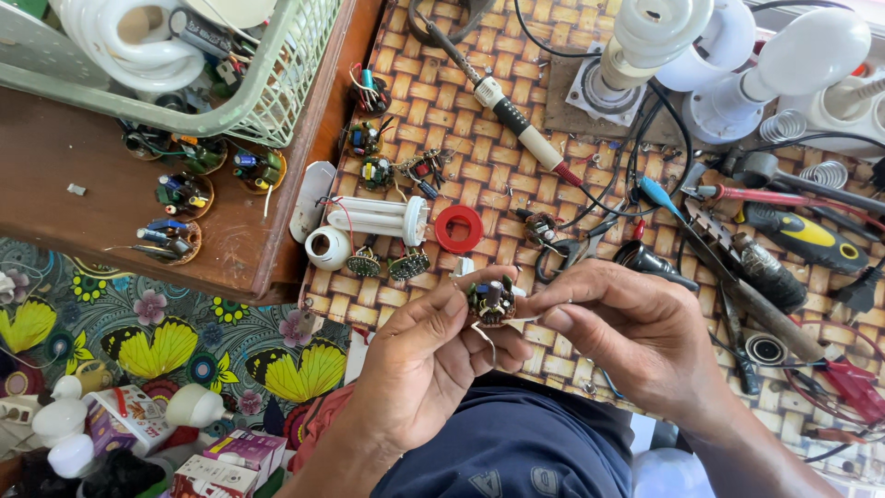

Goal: The person selects a compact fluorescent light bulb from a basket and removes its internal circuit board. They then use pliers to adjust the wires on the board and insert it into the bulb's plastic housing.

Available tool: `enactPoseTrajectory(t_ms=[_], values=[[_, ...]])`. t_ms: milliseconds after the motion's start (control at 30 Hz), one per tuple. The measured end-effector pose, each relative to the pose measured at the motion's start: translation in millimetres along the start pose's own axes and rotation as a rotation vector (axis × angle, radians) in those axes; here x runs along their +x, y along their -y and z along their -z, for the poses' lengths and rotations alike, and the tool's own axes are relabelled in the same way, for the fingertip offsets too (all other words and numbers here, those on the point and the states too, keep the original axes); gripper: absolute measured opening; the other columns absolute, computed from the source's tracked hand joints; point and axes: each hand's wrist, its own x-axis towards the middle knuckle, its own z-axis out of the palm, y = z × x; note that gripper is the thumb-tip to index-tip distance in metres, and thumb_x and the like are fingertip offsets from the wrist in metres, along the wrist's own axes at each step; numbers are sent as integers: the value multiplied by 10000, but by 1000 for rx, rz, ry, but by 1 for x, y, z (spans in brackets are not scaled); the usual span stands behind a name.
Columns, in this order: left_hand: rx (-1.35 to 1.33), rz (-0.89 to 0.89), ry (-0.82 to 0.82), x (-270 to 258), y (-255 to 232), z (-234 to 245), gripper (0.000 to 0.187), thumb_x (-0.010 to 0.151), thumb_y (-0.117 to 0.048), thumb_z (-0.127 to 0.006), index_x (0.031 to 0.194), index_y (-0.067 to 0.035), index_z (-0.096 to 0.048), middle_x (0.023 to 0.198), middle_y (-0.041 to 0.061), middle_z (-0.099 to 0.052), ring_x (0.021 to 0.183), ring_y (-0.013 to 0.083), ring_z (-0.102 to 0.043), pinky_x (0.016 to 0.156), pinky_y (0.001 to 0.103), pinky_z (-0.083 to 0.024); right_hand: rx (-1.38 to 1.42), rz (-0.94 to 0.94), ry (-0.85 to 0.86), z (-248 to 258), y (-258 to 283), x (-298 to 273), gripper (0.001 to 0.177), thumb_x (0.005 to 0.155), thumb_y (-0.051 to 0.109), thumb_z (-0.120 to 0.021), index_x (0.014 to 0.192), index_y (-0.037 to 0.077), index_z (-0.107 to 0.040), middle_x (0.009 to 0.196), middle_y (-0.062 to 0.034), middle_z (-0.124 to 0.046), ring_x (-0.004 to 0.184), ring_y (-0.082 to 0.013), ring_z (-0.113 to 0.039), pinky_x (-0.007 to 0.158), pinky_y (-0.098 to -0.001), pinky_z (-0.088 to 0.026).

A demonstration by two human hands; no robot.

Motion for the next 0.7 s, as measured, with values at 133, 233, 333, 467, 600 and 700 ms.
enactPoseTrajectory(t_ms=[133,233,333,467,600,700], values=[[126,-123,-29,-1,4,-5,420,957,-140,-591,1332,44,-547,1131,231,-673,910,330,-702,844,379,-557,73,-55,-81,-3,-9,-1,151,902,152,-647,975,41,-718,915,-49,-737,837,-109,-690,751,-219,-544],[294,-291,-35,-1,9,-8,404,922,-109,-655,1291,31,-566,1093,181,-680,930,333,-711,909,405,-561,188,-97,-155,-4,-17,-6,202,913,83,-633,1092,-7,-658,1019,-86,-682,959,-132,-661,842,-223,-538],[450,-414,-37,-2,11,-10,398,903,-74,-688,1270,17,-566,1164,176,-664,973,309,-706,962,409,-558,185,-81,-201,-2,-16,-7,173,925,76,-618,1067,-17,-653,996,-95,-673,926,-136,-645,796,-208,-525],[634,-413,-64,-5,9,-21,413,886,-75,-704,1269,5,-573,1262,171,-648,1076,194,-636,980,321,-548,-55,-85,-127,-2,-16,-10,164,880,207,-677,973,88,-740,881,3,-743,725,-62,-643,637,-187,-489],[671,-481,-12,-4,15,-20,373,897,-31,-698,1238,7,-552,1257,171,-608,1143,243,-650,1036,346,-553,124,-228,-107,-3,-29,-14,136,853,156,-723,938,60,-765,854,-9,-749,737,-63,-621,630,-195,-494],[808,-577,4,-3,15,-23,353,900,-13,-698,1225,4,-560,1198,165,-597,1068,234,-660,984,309,-572,182,-263,-94,-4,-38,-15,144,855,159,-719,935,48,-765,858,-23,-762,746,-70,-627,653,-204,-511]])
